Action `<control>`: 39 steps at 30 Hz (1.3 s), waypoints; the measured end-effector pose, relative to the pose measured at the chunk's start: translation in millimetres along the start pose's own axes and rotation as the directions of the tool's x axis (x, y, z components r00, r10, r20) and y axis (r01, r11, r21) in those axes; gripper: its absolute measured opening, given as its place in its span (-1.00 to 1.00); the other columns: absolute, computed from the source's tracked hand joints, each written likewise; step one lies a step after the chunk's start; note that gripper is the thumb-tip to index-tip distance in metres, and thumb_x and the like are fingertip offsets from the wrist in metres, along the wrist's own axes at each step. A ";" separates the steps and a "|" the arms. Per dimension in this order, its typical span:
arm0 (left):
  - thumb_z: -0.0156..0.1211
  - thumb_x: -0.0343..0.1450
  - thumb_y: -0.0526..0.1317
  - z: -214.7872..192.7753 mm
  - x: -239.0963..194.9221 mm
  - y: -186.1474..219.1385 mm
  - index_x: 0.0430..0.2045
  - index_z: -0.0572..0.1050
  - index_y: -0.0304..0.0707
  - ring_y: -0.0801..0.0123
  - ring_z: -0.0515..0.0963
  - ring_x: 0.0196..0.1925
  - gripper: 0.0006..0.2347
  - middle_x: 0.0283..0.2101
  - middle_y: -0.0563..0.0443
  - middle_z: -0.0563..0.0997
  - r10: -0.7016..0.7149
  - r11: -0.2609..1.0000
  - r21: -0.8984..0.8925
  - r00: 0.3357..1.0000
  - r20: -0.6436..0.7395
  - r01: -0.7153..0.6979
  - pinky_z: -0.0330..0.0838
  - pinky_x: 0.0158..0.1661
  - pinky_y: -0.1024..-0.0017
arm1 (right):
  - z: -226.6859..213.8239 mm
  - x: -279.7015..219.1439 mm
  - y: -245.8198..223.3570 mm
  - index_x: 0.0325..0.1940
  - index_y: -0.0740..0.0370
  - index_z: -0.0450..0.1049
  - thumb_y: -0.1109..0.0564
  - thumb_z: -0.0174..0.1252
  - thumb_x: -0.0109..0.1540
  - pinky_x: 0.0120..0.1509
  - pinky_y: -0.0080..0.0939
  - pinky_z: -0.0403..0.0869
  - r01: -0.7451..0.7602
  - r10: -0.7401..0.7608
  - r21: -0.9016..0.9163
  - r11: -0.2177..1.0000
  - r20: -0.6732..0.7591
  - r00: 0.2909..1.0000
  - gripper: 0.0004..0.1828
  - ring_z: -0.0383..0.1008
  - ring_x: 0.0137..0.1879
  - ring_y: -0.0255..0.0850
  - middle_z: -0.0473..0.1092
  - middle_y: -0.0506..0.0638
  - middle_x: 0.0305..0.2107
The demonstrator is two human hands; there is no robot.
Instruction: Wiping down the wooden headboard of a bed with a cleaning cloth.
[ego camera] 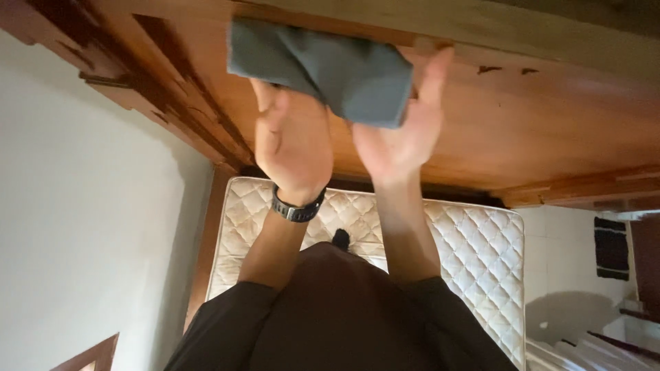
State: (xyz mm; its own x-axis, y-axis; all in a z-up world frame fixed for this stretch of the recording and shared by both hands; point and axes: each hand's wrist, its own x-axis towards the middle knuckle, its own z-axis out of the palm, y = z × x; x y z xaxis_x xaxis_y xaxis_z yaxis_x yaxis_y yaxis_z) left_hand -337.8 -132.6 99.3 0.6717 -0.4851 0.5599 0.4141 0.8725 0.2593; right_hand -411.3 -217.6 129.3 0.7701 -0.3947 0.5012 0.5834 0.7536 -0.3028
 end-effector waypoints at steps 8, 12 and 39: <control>-0.18 0.34 -0.34 43.0 -15.4 -56.0 0.55 0.07 -0.24 -0.01 0.22 0.39 -0.30 0.47 -0.19 0.25 -0.180 0.968 -0.231 0.905 -0.386 0.094 -0.02 0.45 0.10 | -33.8 -44.3 -73.3 0.30 0.36 0.48 -0.12 -0.07 0.50 0.64 -0.12 0.26 0.013 -0.013 0.065 0.998 0.002 1.000 -0.46 0.46 0.35 -0.20 0.52 0.07 0.19; -0.13 0.03 -0.49 81.0 -15.1 -81.0 0.60 -0.10 -0.29 -0.27 0.06 0.40 0.00 0.52 -0.42 0.03 -0.355 0.855 -0.514 0.797 -0.488 0.066 -0.19 0.46 -0.09 | -36.0 -64.4 -110.8 0.32 0.31 0.46 -0.16 -0.09 0.52 0.64 -0.08 0.23 0.014 -0.011 -0.030 0.999 0.107 0.994 -0.45 0.45 0.35 -0.24 0.51 0.05 0.18; -0.02 0.55 -0.20 69.3 -61.1 -151.6 0.52 0.18 -0.18 0.19 0.40 0.29 -0.46 0.38 -0.02 0.45 -0.209 0.970 -0.147 0.975 -0.076 0.196 0.23 0.23 0.20 | -24.6 -93.1 -165.0 -0.04 0.22 0.53 -0.09 -0.13 0.50 0.14 -0.24 0.43 0.191 -0.286 -0.377 0.906 -0.213 0.934 -0.58 0.45 -0.12 -0.31 0.49 -0.05 -0.21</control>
State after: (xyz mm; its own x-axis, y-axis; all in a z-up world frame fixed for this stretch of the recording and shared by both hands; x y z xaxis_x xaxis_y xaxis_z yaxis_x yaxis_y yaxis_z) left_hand -484.2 -231.2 80.3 0.6152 -0.6594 0.4322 0.6232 0.7425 0.2457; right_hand -573.0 -318.1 112.7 0.6076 -0.6963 0.3821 0.7734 0.4091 -0.4842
